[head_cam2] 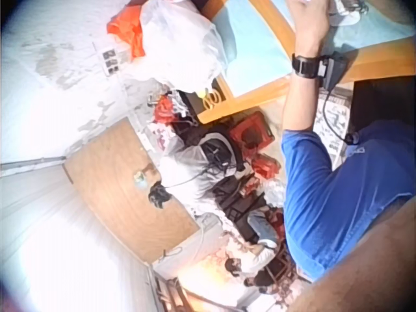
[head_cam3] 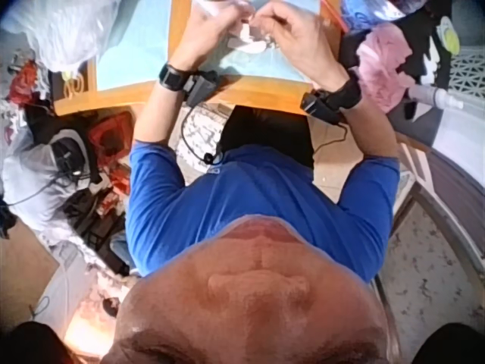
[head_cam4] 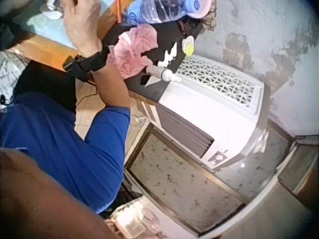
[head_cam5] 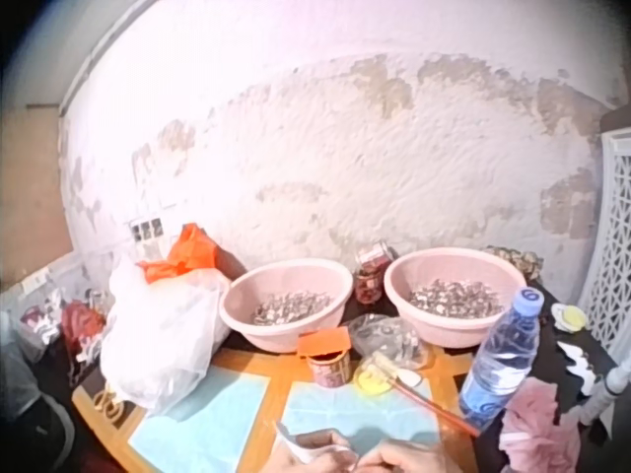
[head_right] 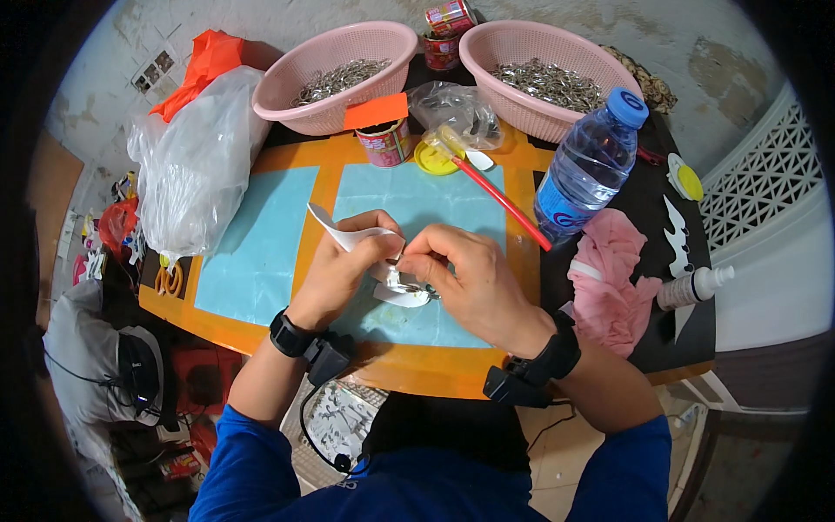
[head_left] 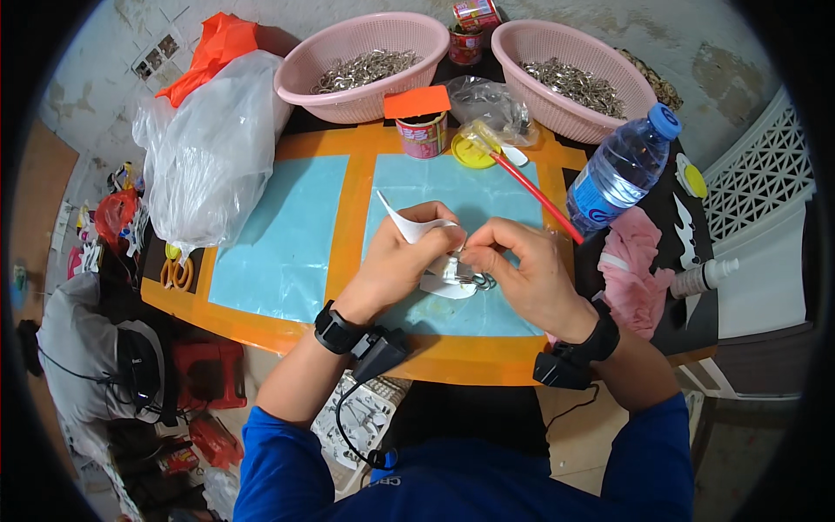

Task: The recorder is assembling small metal rings and components onto a white shoe-shaped material piece.

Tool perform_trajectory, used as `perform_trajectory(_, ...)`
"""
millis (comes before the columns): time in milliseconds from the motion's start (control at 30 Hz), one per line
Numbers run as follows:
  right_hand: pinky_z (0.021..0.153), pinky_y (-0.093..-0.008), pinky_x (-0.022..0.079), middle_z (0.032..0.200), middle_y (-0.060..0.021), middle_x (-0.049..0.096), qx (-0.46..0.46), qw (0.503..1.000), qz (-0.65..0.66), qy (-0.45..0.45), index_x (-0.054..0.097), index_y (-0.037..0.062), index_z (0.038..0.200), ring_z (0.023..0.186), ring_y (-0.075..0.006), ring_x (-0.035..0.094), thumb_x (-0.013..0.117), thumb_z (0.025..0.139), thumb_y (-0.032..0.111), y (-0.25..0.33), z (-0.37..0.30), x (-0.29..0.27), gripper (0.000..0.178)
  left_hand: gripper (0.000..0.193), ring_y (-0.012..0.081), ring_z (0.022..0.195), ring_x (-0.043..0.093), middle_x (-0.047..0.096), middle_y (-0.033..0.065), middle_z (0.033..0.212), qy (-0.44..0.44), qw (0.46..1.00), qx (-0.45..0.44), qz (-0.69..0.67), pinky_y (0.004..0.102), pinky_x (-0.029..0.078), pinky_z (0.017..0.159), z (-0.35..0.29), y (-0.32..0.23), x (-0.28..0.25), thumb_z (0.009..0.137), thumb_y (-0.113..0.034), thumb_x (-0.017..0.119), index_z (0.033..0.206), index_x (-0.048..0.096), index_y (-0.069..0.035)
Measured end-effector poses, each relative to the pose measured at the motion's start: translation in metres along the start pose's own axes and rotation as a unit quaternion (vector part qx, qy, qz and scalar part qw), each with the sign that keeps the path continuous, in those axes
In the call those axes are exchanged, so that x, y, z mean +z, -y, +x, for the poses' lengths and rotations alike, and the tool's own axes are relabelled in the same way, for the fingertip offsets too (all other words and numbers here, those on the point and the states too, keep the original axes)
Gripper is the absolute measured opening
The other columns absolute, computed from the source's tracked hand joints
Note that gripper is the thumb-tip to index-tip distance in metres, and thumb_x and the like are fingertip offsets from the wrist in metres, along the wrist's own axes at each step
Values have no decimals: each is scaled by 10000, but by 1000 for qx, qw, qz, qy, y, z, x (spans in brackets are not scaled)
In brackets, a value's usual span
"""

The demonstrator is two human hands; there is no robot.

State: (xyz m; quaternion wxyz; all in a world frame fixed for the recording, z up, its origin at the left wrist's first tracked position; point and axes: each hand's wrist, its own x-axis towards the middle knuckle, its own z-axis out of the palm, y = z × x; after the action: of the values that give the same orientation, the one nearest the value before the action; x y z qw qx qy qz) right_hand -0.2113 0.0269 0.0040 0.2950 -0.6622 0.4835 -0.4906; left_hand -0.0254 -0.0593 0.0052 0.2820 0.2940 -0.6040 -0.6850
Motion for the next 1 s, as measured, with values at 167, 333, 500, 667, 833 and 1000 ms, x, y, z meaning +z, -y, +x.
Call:
perform_trajectory(167,621,-301,490,801,-99,699,2,1000,11,-8,666,-20,961,675,-147,632,690,993,87,-5,2,-1,115,224,75,853,625,665,-1,933,-20,995,-41,-90,238,469,740,2,11,-1,987,-241,670,1033,659,-22)
perform_trajectory(333,634,-266,479,771,-48,676,54,998,42,14,679,-16,965,688,-100,608,655,1029,117,-12,3,-5,150,829,251,1053,689,709,130,1154,35,937,-100,-334,430,530,986,11,30,-29,1011,-753,399,1269,645,-5)
perform_trajectory(500,699,-231,493,793,1,651,128,974,188,-2,684,1,992,742,-67,601,623,1061,175,-28,8,-11,197,718,232,1215,625,631,107,1340,75,985,-21,-156,402,473,1084,8,23,-19,1015,-602,554,1414,549,-5)
perform_trajectory(667,764,-238,520,856,2,652,150,952,263,-45,681,14,1033,811,-71,619,611,1077,249,-28,11,-19,249,613,110,1163,590,615,54,1306,103,992,16,-75,290,488,982,4,2,-7,1008,-187,715,1521,448,17)
perform_trajectory(833,790,-263,537,935,-24,656,158,937,302,-81,671,18,1074,849,-97,629,605,1082,313,-34,13,-26,302,499,122,1110,649,688,43,1233,102,994,-9,-49,282,504,968,6,9,-13,1019,-153,690,1467,518,-15)
perform_trajectory(1000,769,-273,577,948,-42,666,186,928,310,-83,660,4,1088,881,-126,681,611,1079,312,-32,14,-24,313,464,106,1057,666,711,36,1156,78,995,-32,-50,276,516,959,11,10,-15,1001,-147,709,1418,538,-41)
